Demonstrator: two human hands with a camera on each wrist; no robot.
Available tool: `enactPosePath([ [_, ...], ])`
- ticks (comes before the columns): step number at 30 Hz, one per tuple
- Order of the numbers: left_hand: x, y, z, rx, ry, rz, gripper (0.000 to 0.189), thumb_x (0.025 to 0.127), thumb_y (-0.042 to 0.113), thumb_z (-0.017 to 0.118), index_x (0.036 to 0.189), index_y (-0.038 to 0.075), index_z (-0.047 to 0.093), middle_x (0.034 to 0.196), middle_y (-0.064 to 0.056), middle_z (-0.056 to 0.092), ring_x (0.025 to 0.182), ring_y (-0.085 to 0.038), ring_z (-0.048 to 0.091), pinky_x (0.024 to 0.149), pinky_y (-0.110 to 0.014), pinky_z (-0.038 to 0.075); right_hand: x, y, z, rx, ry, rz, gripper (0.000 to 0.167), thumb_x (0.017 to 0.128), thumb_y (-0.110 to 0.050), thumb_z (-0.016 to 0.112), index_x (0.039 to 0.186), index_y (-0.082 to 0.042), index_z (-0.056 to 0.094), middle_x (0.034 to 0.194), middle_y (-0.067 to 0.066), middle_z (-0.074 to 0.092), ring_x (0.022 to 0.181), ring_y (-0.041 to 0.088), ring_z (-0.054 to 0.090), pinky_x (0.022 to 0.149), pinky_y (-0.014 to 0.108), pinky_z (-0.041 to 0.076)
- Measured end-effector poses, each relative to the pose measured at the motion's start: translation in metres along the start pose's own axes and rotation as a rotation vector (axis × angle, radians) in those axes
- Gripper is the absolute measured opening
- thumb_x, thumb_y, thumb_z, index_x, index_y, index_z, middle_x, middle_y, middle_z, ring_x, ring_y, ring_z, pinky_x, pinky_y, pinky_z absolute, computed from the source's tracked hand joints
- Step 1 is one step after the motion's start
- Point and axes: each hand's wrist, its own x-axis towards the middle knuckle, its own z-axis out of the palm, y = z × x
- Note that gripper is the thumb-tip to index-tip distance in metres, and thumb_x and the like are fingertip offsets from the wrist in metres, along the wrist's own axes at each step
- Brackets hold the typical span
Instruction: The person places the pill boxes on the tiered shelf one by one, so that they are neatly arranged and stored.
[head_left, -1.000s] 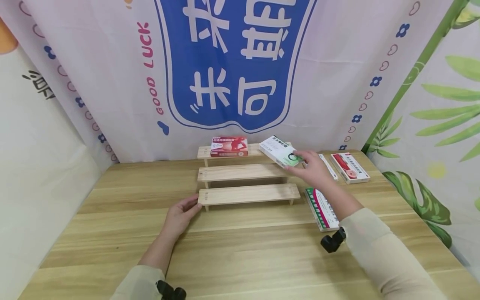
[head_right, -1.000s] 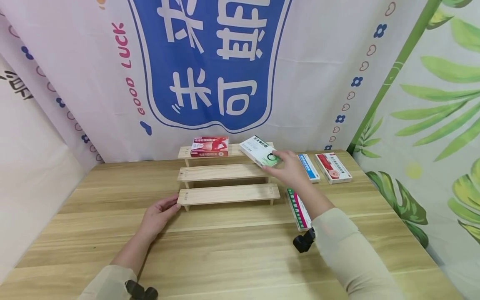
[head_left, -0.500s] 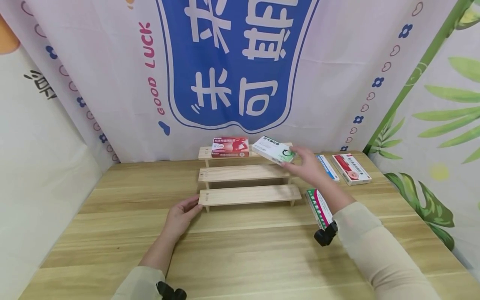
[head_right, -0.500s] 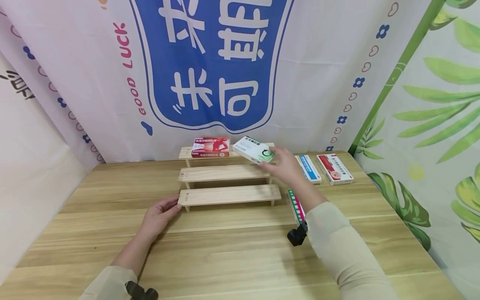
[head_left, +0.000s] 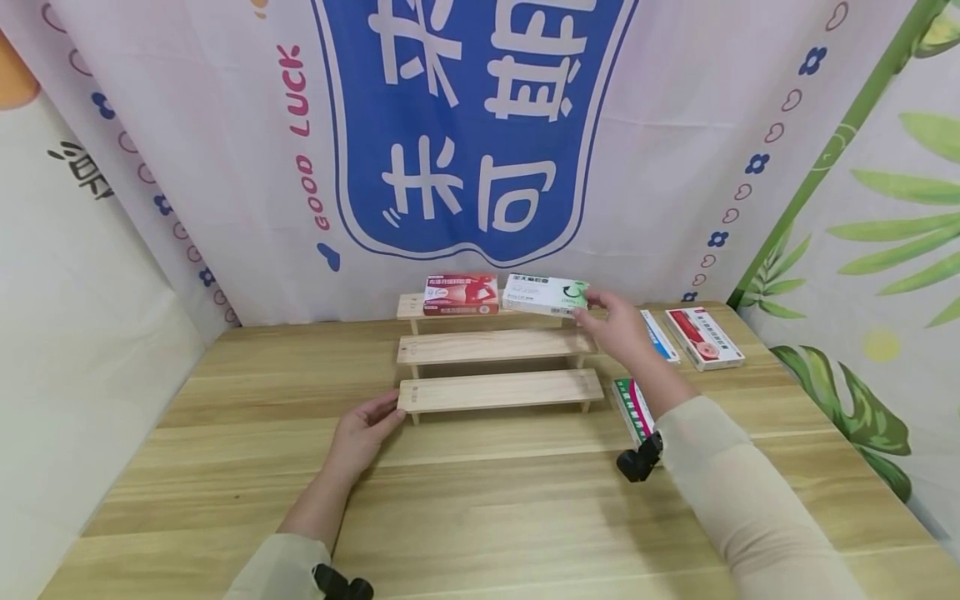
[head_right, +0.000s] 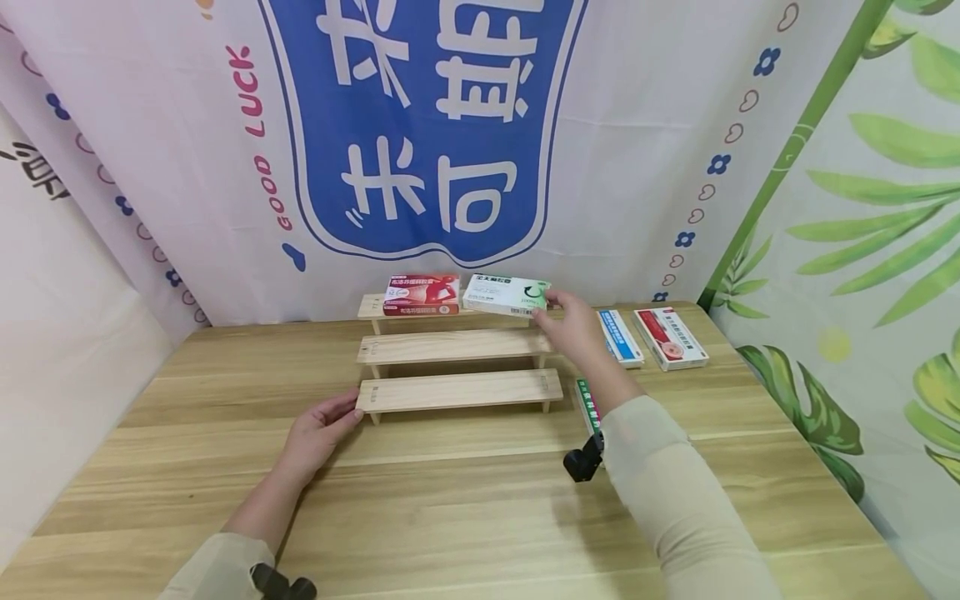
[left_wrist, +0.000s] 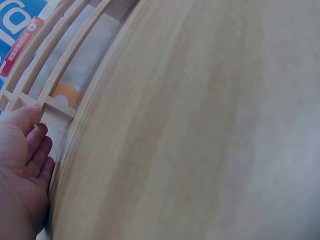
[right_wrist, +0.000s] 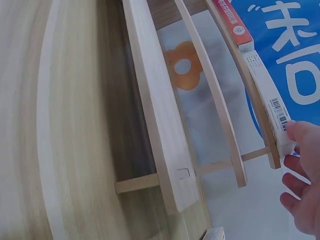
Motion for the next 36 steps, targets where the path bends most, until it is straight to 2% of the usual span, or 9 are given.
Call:
enactPosePath([
  [6, 0.0, 0.001, 0.0, 0.007, 0.0, -0.009, 0.044, 0.095, 0.022, 0.066, 0.135, 0.005, 0.057, 0.137, -0.016, 0.059, 0.13, -0.03, 0.053, 0.11, -0.043, 0.042, 0.007, 0.0, 0.003, 0.052, -0.008, 0.032, 0.054, 0.102, -0.038, 0.05, 0.149, -0.014, 0.039, 0.156, 0.012, 0.038, 0.146, 0.036, 0.029, 0.119, 0.055, 0.024],
  [13, 0.002, -0.001, 0.0, 0.003, -0.003, -0.012, 0.044, 0.094, 0.02, 0.067, 0.134, 0.005, 0.057, 0.137, -0.017, 0.059, 0.131, -0.031, 0.053, 0.111, -0.045, 0.041, 0.014, 0.001, 0.006, 0.071, -0.034, 0.017, 0.054, 0.104, -0.036, 0.045, 0.152, -0.013, 0.034, 0.158, 0.013, 0.034, 0.148, 0.036, 0.026, 0.12, 0.054, 0.022],
  [21, 0.001, -0.003, 0.0, 0.005, -0.004, -0.007, 0.044, 0.094, 0.02, 0.066, 0.134, 0.005, 0.057, 0.137, -0.017, 0.059, 0.13, -0.031, 0.054, 0.11, -0.045, 0.042, 0.015, 0.003, 0.007, 0.1, -0.034, 0.008, 0.058, 0.103, -0.036, 0.047, 0.153, -0.012, 0.03, 0.16, 0.014, 0.031, 0.148, 0.038, 0.025, 0.12, 0.055, 0.022],
  [27, 0.002, -0.002, 0.001, -0.002, -0.004, -0.02, 0.044, 0.094, 0.019, 0.066, 0.135, 0.005, 0.057, 0.137, -0.017, 0.059, 0.13, -0.03, 0.053, 0.11, -0.044, 0.042, 0.005, 0.012, 0.001, 0.102, -0.022, 0.0, 0.068, 0.097, -0.049, 0.053, 0.153, -0.018, 0.031, 0.16, 0.013, 0.03, 0.147, 0.039, 0.026, 0.118, 0.058, 0.026],
  [32, 0.002, -0.002, 0.001, -0.002, -0.006, -0.027, 0.045, 0.094, 0.021, 0.066, 0.135, 0.006, 0.057, 0.138, -0.016, 0.059, 0.131, -0.03, 0.053, 0.111, -0.045, 0.042, -0.008, 0.02, -0.006, 0.039, -0.003, -0.04, 0.067, 0.097, -0.045, 0.055, 0.152, -0.013, 0.033, 0.159, 0.015, 0.032, 0.147, 0.039, 0.027, 0.118, 0.059, 0.024],
  [36, 0.002, -0.002, 0.0, 0.0, -0.007, -0.029, 0.045, 0.094, 0.023, 0.066, 0.135, 0.006, 0.057, 0.139, -0.016, 0.058, 0.132, -0.03, 0.052, 0.111, -0.045, 0.041, -0.021, 0.028, -0.011, -0.012, 0.001, -0.031, 0.066, 0.098, -0.044, 0.054, 0.152, -0.011, 0.033, 0.158, 0.018, 0.031, 0.147, 0.04, 0.026, 0.118, 0.059, 0.023],
])
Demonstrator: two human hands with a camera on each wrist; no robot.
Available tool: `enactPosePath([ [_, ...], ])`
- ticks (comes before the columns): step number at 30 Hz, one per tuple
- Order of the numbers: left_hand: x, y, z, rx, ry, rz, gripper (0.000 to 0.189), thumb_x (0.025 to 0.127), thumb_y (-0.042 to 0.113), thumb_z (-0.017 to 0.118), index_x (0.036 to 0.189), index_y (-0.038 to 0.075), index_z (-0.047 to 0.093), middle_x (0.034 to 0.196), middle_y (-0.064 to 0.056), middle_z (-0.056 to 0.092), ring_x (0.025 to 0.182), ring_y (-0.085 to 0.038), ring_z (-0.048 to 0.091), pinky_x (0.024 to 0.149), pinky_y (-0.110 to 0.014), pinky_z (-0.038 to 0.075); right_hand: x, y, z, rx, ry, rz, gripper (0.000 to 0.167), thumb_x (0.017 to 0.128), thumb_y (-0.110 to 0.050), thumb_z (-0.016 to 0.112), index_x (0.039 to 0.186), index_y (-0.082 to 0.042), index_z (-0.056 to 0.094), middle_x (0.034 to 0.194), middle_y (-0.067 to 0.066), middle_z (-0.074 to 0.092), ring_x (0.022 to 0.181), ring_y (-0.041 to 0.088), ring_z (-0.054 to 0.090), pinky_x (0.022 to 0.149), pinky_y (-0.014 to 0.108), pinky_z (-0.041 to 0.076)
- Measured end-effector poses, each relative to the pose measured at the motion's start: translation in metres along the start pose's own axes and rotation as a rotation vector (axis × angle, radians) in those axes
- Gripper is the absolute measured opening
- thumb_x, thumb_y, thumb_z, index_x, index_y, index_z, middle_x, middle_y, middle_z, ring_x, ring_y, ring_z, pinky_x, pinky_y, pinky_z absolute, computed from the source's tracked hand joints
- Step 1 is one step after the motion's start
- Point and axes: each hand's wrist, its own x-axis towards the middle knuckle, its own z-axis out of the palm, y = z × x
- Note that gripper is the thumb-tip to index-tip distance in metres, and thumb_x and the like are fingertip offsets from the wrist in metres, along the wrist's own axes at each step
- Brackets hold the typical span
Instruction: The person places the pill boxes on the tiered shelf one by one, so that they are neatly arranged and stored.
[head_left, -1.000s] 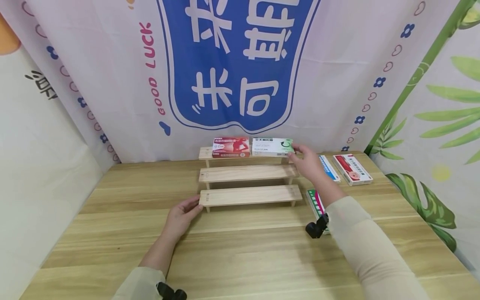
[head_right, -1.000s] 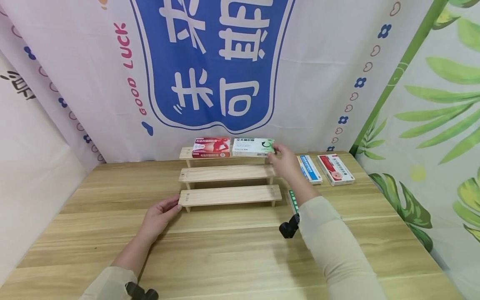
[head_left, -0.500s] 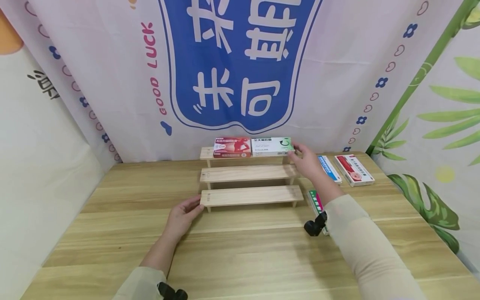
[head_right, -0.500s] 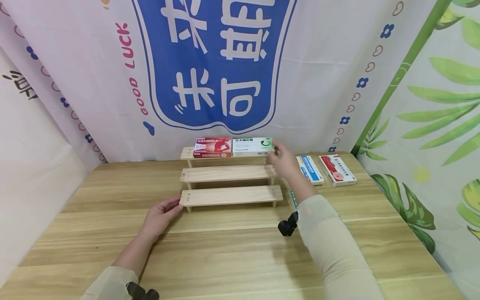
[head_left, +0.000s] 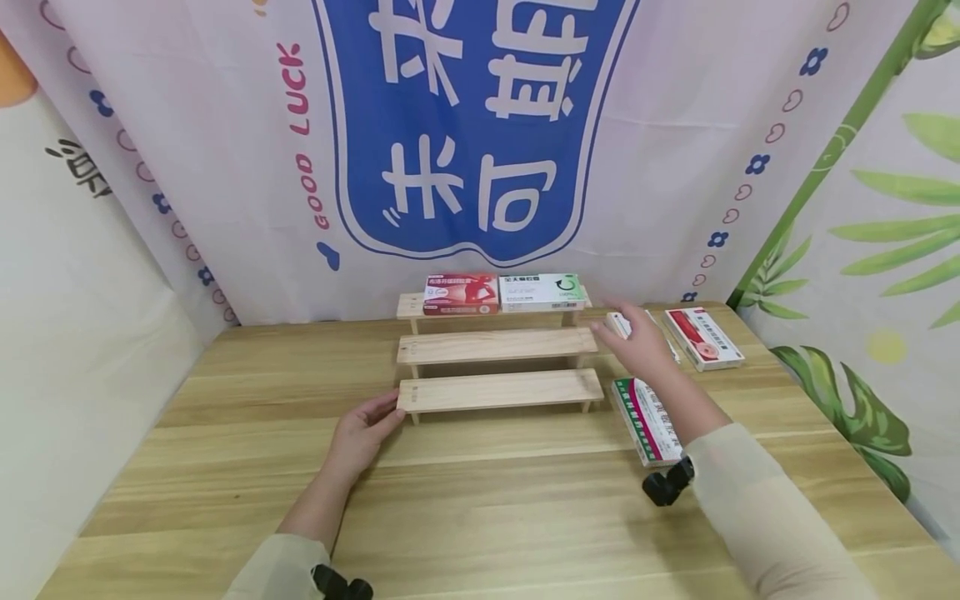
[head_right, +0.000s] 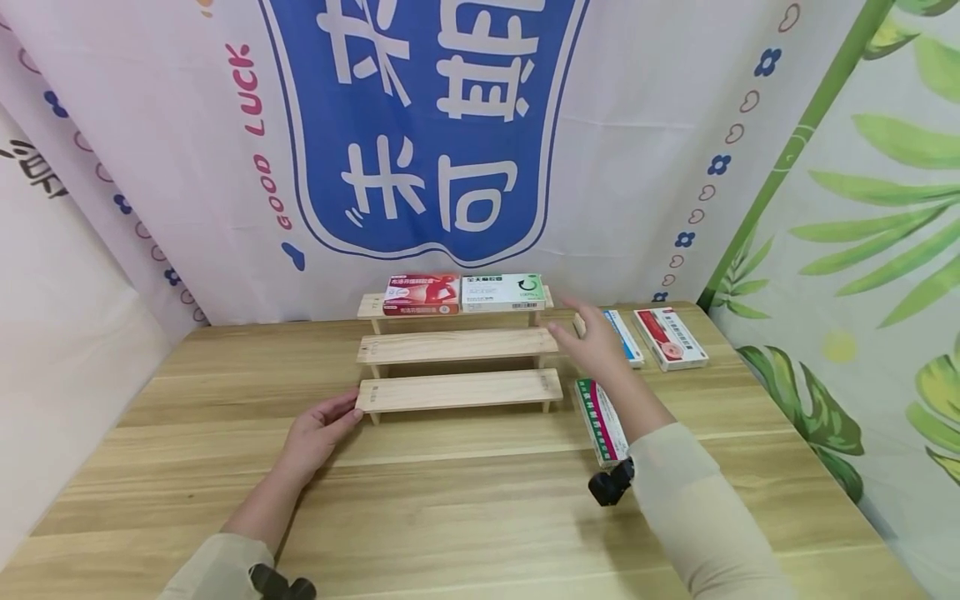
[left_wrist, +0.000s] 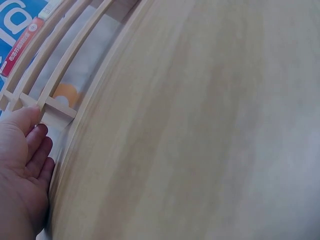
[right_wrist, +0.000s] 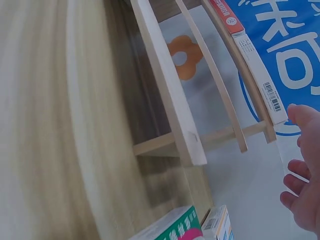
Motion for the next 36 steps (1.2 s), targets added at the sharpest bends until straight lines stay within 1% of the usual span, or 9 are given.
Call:
enactPosePath([
  [2, 0.0, 0.0, 0.0, 0.001, -0.001, 0.004, 0.046, 0.094, 0.023, 0.066, 0.135, 0.006, 0.056, 0.139, -0.016, 0.058, 0.132, -0.031, 0.052, 0.112, -0.045, 0.041, -0.007, 0.005, -0.002, -0.005, -0.005, 0.016, 0.067, 0.098, -0.046, 0.054, 0.152, -0.012, 0.033, 0.159, 0.019, 0.03, 0.147, 0.041, 0.024, 0.117, 0.061, 0.022],
  [8, 0.0, -0.001, 0.0, 0.001, -0.005, 0.01, 0.045, 0.095, 0.021, 0.065, 0.135, 0.005, 0.056, 0.138, -0.017, 0.058, 0.131, -0.03, 0.052, 0.11, -0.043, 0.041, -0.028, 0.019, -0.009, -0.015, -0.031, 0.098, 0.079, 0.094, -0.061, 0.052, 0.155, -0.017, 0.027, 0.162, 0.018, 0.021, 0.148, 0.045, 0.018, 0.115, 0.067, 0.021],
  [11, 0.001, -0.002, 0.0, 0.001, -0.008, 0.007, 0.044, 0.095, 0.021, 0.065, 0.135, 0.005, 0.057, 0.138, -0.016, 0.058, 0.131, -0.029, 0.053, 0.11, -0.042, 0.042, -0.041, 0.027, -0.011, -0.024, -0.035, 0.105, 0.082, 0.093, -0.064, 0.051, 0.155, -0.016, 0.026, 0.162, 0.02, 0.021, 0.147, 0.046, 0.018, 0.114, 0.068, 0.021],
  [14, 0.001, -0.001, 0.0, -0.002, -0.006, 0.005, 0.044, 0.095, 0.02, 0.065, 0.135, 0.005, 0.057, 0.138, -0.016, 0.058, 0.131, -0.029, 0.052, 0.11, -0.043, 0.042, -0.054, 0.034, -0.011, -0.043, -0.03, 0.09, 0.081, 0.093, -0.062, 0.052, 0.154, -0.013, 0.028, 0.159, 0.025, 0.024, 0.145, 0.048, 0.022, 0.112, 0.068, 0.024],
  [17, 0.001, -0.001, -0.001, -0.004, -0.006, 0.004, 0.045, 0.094, 0.021, 0.066, 0.135, 0.005, 0.056, 0.139, -0.016, 0.058, 0.132, -0.03, 0.052, 0.111, -0.044, 0.041, -0.067, 0.039, -0.01, -0.069, -0.021, 0.074, 0.077, 0.095, -0.054, 0.055, 0.152, -0.008, 0.031, 0.156, 0.028, 0.026, 0.143, 0.049, 0.024, 0.112, 0.068, 0.025],
  [21, 0.001, -0.001, 0.0, -0.002, -0.002, 0.008, 0.045, 0.094, 0.021, 0.066, 0.135, 0.005, 0.057, 0.138, -0.017, 0.058, 0.132, -0.03, 0.052, 0.111, -0.044, 0.041, -0.082, 0.047, -0.007, -0.102, -0.01, 0.076, 0.071, 0.096, -0.046, 0.058, 0.15, -0.005, 0.034, 0.154, 0.03, 0.027, 0.142, 0.051, 0.024, 0.111, 0.069, 0.024],
  [24, 0.001, -0.001, 0.0, 0.0, 0.002, 0.009, 0.044, 0.094, 0.021, 0.066, 0.134, 0.005, 0.057, 0.138, -0.017, 0.059, 0.131, -0.03, 0.052, 0.11, -0.043, 0.041, -0.093, 0.055, -0.004, -0.116, -0.002, 0.085, 0.07, 0.096, -0.046, 0.058, 0.148, -0.004, 0.036, 0.152, 0.031, 0.03, 0.14, 0.052, 0.027, 0.11, 0.069, 0.025],
  [30, 0.002, -0.002, 0.001, 0.007, 0.002, 0.016, 0.044, 0.094, 0.022, 0.066, 0.134, 0.005, 0.058, 0.137, -0.016, 0.059, 0.13, -0.029, 0.053, 0.109, -0.042, 0.042, -0.116, 0.067, 0.004, -0.138, 0.031, 0.067, 0.074, 0.092, -0.044, 0.065, 0.144, 0.001, 0.04, 0.15, 0.034, 0.032, 0.137, 0.054, 0.029, 0.11, 0.069, 0.025],
  [36, 0.002, -0.002, 0.0, 0.015, 0.006, 0.019, 0.043, 0.094, 0.021, 0.066, 0.134, 0.007, 0.058, 0.137, -0.014, 0.06, 0.129, -0.027, 0.054, 0.107, -0.037, 0.043, -0.132, 0.07, 0.009, -0.188, 0.025, 0.115, 0.084, 0.088, -0.052, 0.067, 0.145, 0.002, 0.038, 0.151, 0.036, 0.027, 0.135, 0.056, 0.029, 0.108, 0.072, 0.025],
])
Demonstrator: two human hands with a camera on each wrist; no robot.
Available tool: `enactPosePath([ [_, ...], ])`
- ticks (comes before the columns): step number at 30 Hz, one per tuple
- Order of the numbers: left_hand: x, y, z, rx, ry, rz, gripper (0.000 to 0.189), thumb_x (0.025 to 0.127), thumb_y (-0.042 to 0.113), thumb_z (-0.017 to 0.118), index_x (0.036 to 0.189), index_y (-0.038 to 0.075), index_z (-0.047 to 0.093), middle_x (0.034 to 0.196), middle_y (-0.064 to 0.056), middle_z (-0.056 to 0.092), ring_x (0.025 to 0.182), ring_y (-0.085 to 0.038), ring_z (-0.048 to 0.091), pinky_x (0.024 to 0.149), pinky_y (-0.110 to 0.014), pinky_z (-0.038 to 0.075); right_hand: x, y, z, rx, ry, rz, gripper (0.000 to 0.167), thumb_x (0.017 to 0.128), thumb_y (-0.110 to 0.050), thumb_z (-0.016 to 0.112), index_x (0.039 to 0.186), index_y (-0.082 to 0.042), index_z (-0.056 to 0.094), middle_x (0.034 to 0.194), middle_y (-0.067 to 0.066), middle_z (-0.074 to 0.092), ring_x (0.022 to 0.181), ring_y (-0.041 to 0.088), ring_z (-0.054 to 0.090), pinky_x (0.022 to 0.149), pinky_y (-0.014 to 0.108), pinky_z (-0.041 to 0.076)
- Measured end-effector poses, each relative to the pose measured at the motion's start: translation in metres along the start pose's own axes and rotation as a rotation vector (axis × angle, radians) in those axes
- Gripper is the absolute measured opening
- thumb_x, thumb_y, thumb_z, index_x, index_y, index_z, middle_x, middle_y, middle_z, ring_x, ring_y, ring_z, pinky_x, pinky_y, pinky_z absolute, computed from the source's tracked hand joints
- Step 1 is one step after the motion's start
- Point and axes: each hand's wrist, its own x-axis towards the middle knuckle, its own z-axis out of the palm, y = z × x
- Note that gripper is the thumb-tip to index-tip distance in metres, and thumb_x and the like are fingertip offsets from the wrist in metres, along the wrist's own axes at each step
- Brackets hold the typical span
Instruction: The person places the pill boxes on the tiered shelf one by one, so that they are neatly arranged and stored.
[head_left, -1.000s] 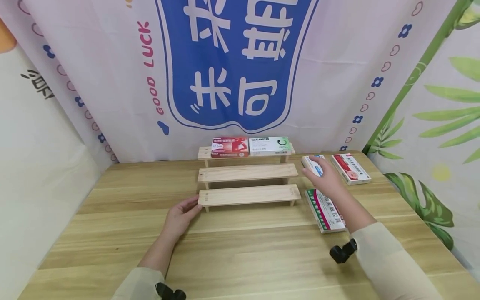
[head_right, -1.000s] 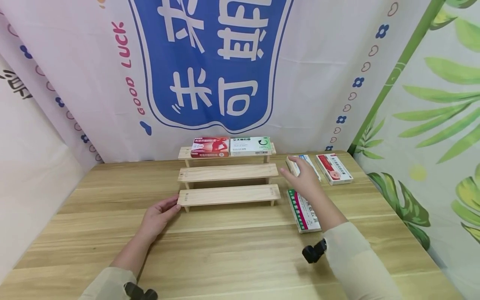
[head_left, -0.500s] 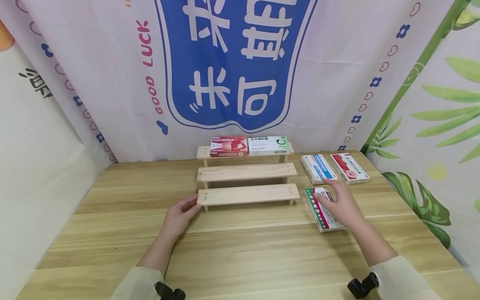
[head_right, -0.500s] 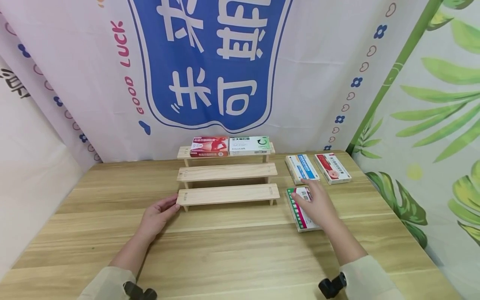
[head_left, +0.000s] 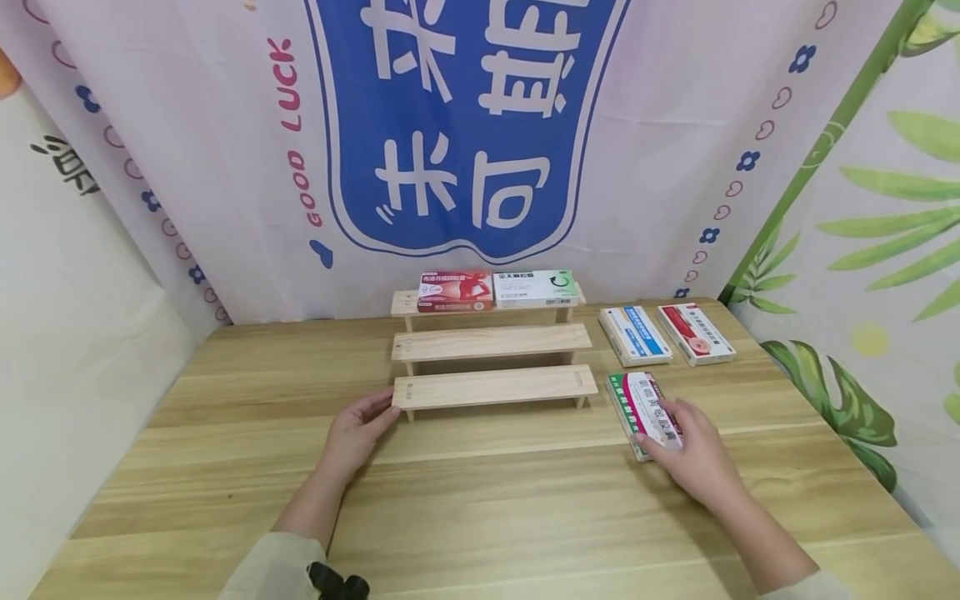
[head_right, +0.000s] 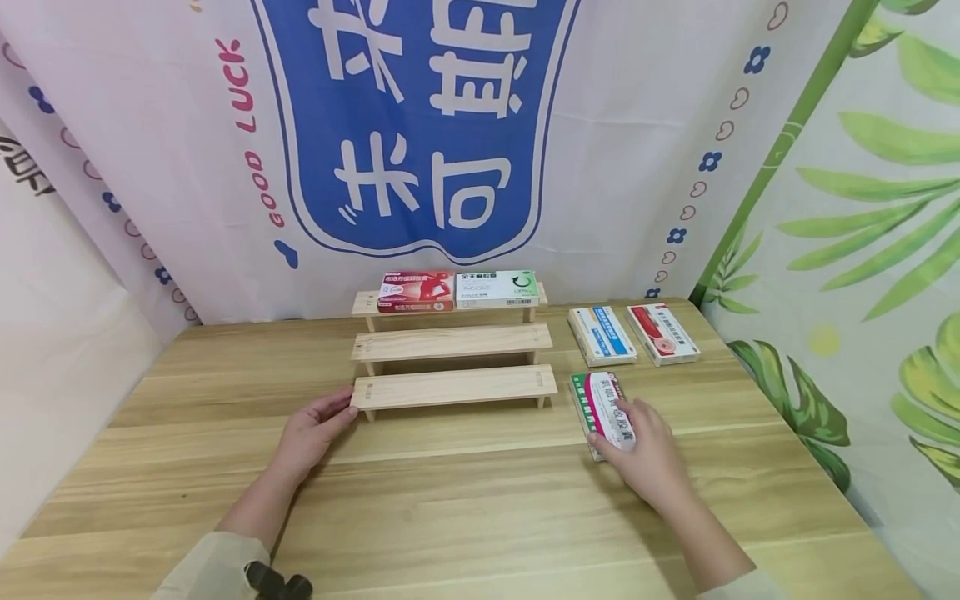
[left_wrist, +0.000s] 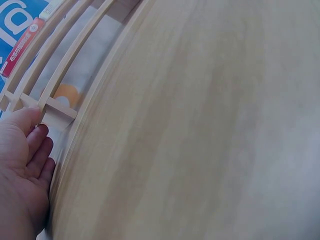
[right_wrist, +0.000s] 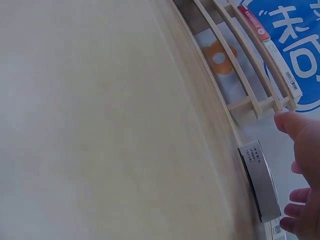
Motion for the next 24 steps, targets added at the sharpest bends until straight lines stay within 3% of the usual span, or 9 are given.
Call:
enactPosePath([
  [10, 0.0, 0.0, 0.0, 0.005, 0.009, 0.01, 0.044, 0.094, 0.023, 0.066, 0.134, 0.006, 0.058, 0.137, -0.015, 0.06, 0.13, -0.028, 0.054, 0.109, -0.039, 0.043, -0.014, 0.005, 0.009, -0.042, -0.007, 0.044, 0.092, 0.082, -0.06, 0.069, 0.142, 0.004, 0.041, 0.148, 0.038, 0.03, 0.132, 0.059, 0.03, 0.106, 0.073, 0.027],
  [17, 0.0, 0.0, 0.001, -0.001, 0.004, 0.0, 0.044, 0.094, 0.021, 0.067, 0.134, 0.006, 0.058, 0.137, -0.016, 0.059, 0.13, -0.029, 0.054, 0.109, -0.042, 0.042, -0.018, 0.005, 0.017, -0.033, 0.021, 0.058, 0.092, 0.08, -0.057, 0.074, 0.137, 0.009, 0.043, 0.136, 0.035, 0.045, 0.126, 0.052, 0.041, 0.105, 0.066, 0.035],
  [24, -0.001, 0.001, 0.0, -0.011, 0.003, 0.002, 0.044, 0.094, 0.021, 0.067, 0.134, 0.006, 0.058, 0.138, -0.014, 0.059, 0.13, -0.027, 0.054, 0.106, -0.032, 0.044, -0.019, 0.003, 0.019, -0.034, 0.047, 0.077, 0.086, 0.082, -0.052, 0.073, 0.136, 0.008, 0.044, 0.138, 0.036, 0.043, 0.127, 0.054, 0.039, 0.105, 0.067, 0.033],
])
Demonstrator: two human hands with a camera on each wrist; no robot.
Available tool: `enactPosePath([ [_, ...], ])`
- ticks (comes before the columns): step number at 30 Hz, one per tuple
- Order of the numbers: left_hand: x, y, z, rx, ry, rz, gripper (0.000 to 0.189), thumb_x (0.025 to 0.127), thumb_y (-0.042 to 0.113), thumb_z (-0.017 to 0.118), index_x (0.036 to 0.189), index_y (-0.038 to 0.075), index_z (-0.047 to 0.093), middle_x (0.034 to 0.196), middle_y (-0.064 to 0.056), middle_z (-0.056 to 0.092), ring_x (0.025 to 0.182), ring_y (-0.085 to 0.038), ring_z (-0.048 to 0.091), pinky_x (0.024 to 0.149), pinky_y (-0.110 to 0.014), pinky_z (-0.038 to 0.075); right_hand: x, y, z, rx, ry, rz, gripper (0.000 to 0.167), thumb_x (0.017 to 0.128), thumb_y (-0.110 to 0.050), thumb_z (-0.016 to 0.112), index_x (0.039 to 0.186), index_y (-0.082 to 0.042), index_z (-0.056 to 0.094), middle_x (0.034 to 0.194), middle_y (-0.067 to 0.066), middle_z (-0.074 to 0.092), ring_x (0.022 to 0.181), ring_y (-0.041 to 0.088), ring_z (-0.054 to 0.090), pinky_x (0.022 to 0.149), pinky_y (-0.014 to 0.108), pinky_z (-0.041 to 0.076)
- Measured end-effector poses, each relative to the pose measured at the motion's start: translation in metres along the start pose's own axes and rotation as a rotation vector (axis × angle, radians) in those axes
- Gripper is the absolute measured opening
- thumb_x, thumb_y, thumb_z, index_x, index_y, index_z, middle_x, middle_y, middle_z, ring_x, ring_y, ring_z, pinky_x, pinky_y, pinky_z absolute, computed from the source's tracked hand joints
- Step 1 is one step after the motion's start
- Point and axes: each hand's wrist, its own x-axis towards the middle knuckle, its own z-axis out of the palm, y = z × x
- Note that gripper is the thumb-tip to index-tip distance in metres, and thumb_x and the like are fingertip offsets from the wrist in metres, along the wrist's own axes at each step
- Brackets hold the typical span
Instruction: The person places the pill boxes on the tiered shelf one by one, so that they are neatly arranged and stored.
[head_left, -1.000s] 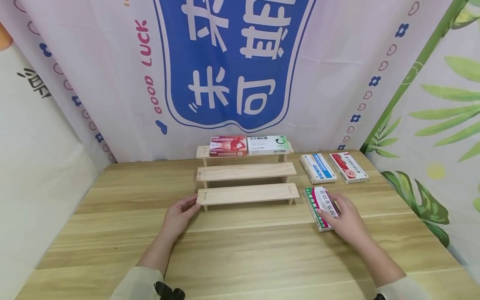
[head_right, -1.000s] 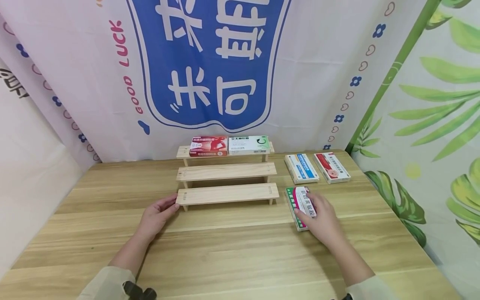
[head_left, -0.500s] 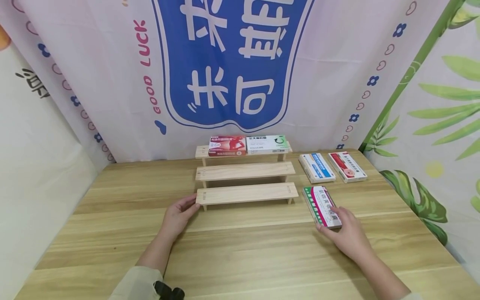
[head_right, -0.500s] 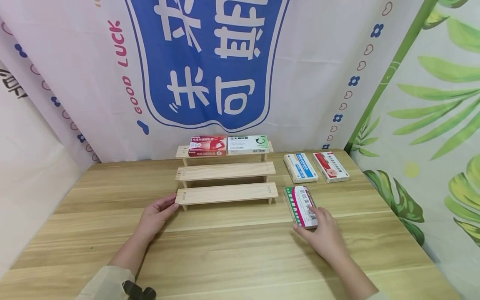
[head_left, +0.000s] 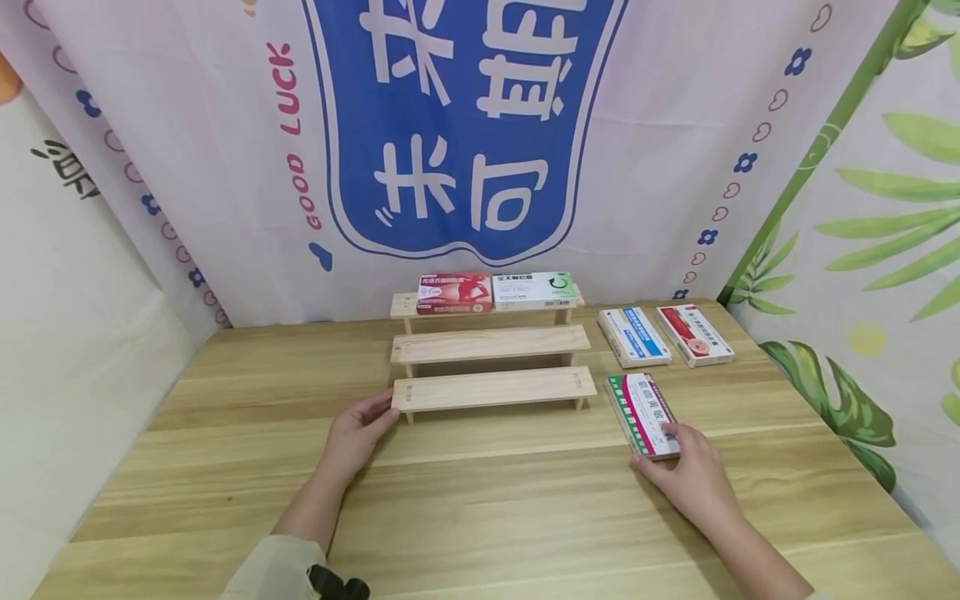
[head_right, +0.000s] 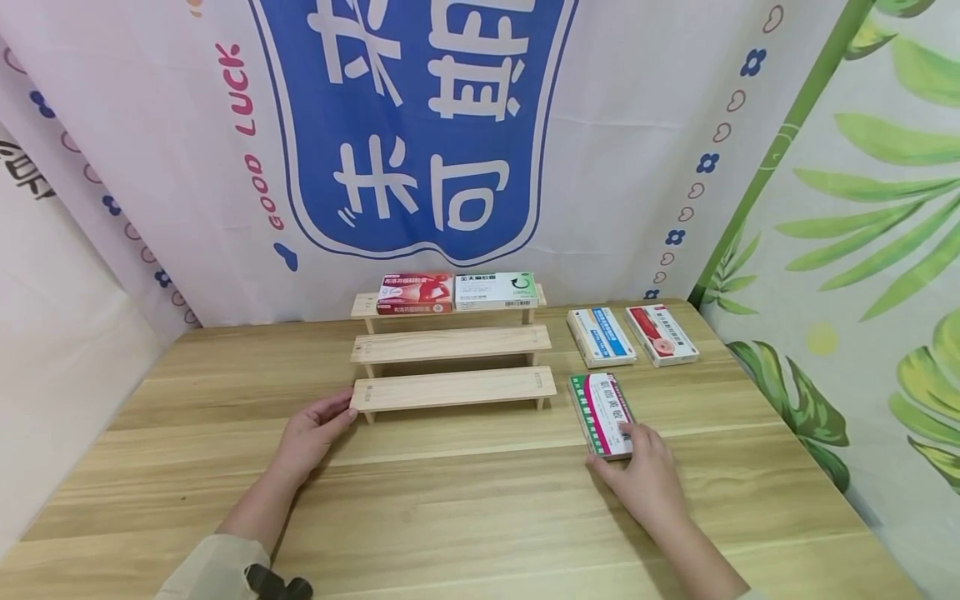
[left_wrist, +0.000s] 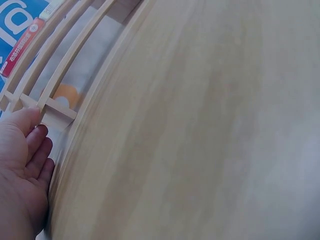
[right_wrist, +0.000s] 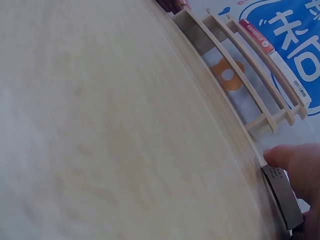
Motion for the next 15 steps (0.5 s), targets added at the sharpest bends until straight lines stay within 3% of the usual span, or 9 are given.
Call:
enactPosePath([
  [15, 0.0007, -0.001, -0.0003, -0.007, -0.009, -0.006, 0.044, 0.094, 0.021, 0.067, 0.134, 0.006, 0.058, 0.138, -0.014, 0.059, 0.13, -0.028, 0.054, 0.109, -0.041, 0.042, 0.0046, 0.0006, -0.0081, 0.075, 0.047, -0.036, 0.077, 0.085, -0.043, 0.073, 0.137, 0.007, 0.045, 0.143, 0.035, 0.039, 0.132, 0.053, 0.036, 0.108, 0.067, 0.031],
])
